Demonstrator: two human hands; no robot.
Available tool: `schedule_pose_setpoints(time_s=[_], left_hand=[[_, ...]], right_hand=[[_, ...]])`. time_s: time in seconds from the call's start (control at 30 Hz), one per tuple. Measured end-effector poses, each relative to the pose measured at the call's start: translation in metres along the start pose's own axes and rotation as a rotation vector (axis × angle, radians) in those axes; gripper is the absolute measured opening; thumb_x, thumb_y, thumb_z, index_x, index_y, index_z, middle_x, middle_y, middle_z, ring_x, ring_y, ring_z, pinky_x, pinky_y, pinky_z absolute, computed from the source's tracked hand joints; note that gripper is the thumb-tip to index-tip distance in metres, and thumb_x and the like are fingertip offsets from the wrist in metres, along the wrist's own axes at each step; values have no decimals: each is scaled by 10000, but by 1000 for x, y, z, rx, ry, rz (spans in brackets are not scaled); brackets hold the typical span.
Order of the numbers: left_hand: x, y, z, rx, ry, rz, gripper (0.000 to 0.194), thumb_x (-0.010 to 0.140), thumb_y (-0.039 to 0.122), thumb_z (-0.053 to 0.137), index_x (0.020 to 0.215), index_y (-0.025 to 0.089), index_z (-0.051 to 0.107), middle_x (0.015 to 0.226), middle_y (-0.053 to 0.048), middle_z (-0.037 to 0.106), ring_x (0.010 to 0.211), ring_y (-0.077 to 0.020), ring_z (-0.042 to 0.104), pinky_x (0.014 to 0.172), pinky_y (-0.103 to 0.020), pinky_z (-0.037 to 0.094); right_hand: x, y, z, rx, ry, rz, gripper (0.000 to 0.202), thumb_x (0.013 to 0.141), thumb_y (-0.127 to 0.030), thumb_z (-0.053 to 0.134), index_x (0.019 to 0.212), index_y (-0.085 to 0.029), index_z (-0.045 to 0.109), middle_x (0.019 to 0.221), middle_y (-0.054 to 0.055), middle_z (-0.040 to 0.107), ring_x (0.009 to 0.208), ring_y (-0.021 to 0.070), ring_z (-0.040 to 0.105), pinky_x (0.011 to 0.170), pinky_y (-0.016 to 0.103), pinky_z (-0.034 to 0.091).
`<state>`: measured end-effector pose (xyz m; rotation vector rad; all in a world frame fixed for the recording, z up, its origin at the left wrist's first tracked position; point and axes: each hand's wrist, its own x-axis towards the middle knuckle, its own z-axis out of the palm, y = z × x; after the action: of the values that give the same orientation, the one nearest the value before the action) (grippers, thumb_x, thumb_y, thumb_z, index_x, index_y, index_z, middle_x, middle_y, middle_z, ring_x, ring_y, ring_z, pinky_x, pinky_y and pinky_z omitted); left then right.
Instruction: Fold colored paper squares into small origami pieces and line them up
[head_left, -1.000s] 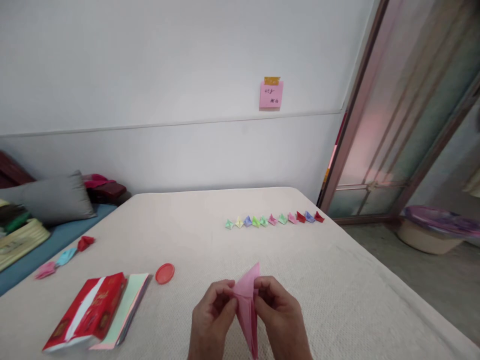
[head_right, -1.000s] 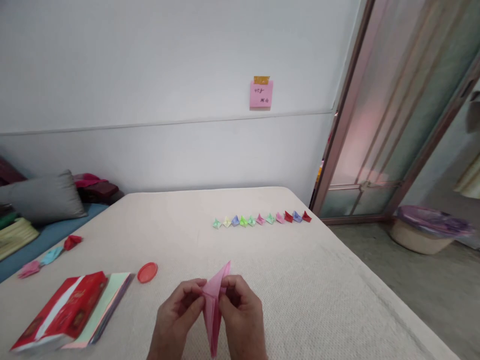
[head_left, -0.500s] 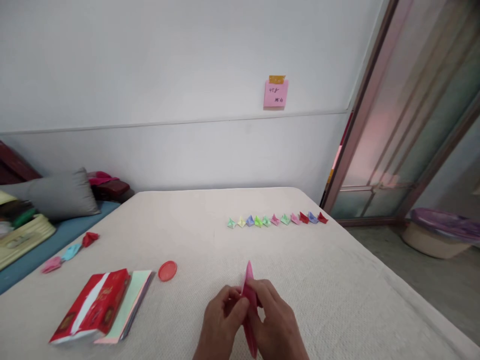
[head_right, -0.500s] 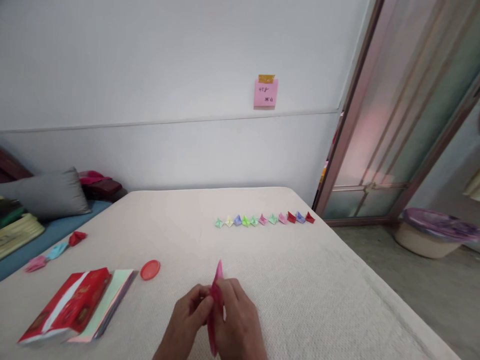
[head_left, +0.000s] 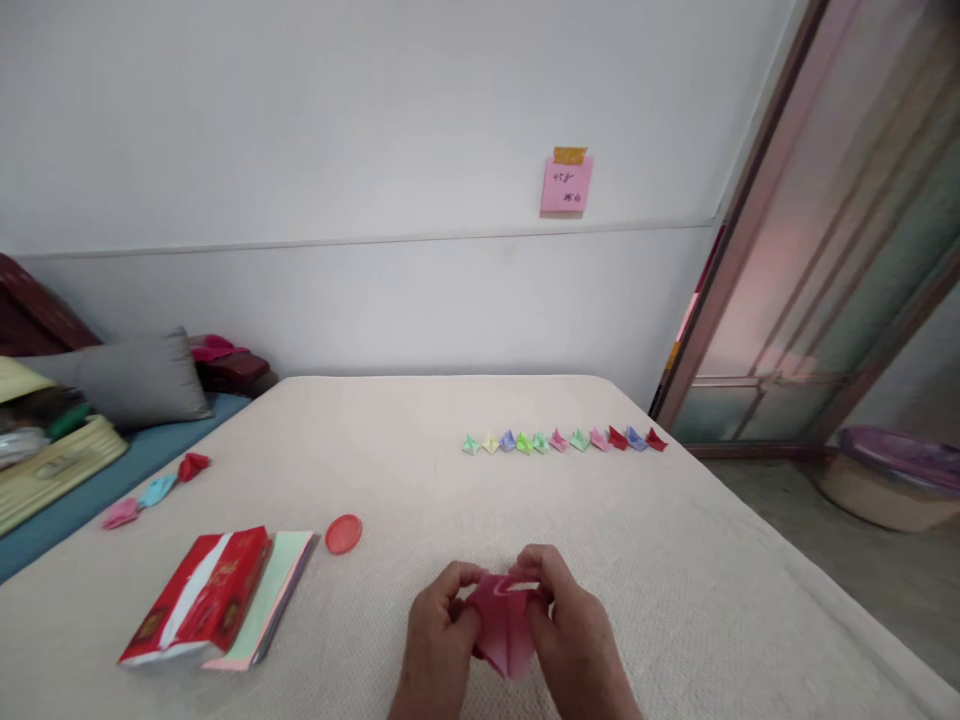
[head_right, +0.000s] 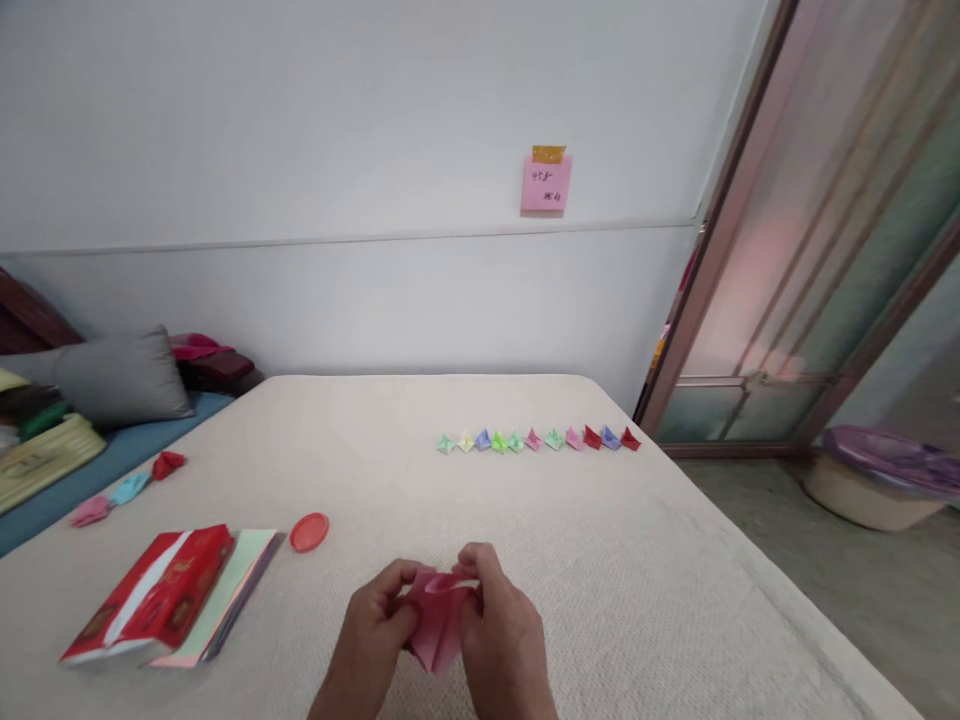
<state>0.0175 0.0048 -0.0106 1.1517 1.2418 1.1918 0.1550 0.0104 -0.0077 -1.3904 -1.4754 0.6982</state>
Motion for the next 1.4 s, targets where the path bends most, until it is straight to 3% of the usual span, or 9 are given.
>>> schedule_pose_setpoints(time_s=[0.13,0.27,0.4,0.5,0.63,0.83,0.97,1.17,1.4], left_hand=[[0,5,-2,-125,-14,-99,241,668,89,504,802,165,690,638,-2,650,519,-129,544,508,-233,424],[-3,19,-4,-377,-39,-159,131,773,237,615,835,165,705,777,-52,719,700,-154,629,664,-253,473],[-4,26,-4,-585,-143,-120,205,735,184,689,939,169,705,986,-89,723,947,-178,632,809,-252,453],[-2,18,-4,-508,-95,-158,147,692,149,726,839,152,714,805,-53,729,745,-130,641,675,-207,463],[1,5,-5,-274,-41,-145,160,757,276,675,723,119,677,447,30,563,398,-57,435,409,-161,313],[5,0,-4,-167,-128,-136,203,626,246,737,754,134,625,459,75,498,339,-34,325,327,-156,217],[5,-1,-2,-147,-82,-99,167,635,201,685,762,138,597,450,69,515,354,-54,388,344,-163,270],[-3,4,-2,-164,42,27,511,690,188,649,1169,174,470,590,48,617,472,-105,516,450,-197,392],[-14,0,-3,53,36,272,310,792,227,593,1092,244,518,692,29,668,554,-115,558,542,-211,418]], right_hand=[[10,0,-8,342,-100,112,186,622,-100,420,684,-226,543,595,-26,617,530,154,542,503,244,378],[16,-9,-21,580,-192,307,41,679,-185,562,715,-204,568,558,-24,631,521,151,546,535,259,393],[19,-13,-27,718,-247,383,199,651,-204,674,837,-194,605,719,13,703,705,178,618,658,273,422],[20,-9,-24,697,-235,349,256,573,-117,684,807,-193,611,680,-12,683,639,161,596,574,238,372],[19,-8,-18,601,-198,287,87,630,-142,650,693,-186,608,483,-71,527,445,102,419,471,226,252],[17,-15,-20,593,-180,260,92,645,-172,652,722,-198,610,475,-98,425,439,85,333,455,230,200],[17,-12,-21,537,-207,243,145,643,-153,642,779,-191,608,477,-109,399,443,78,330,450,226,206],[18,-11,-26,558,-276,215,223,677,-126,609,889,-193,590,561,-78,523,503,102,451,481,227,302],[17,-13,-28,586,-271,186,236,695,-160,622,926,-199,599,571,-70,537,533,117,458,521,243,334]])
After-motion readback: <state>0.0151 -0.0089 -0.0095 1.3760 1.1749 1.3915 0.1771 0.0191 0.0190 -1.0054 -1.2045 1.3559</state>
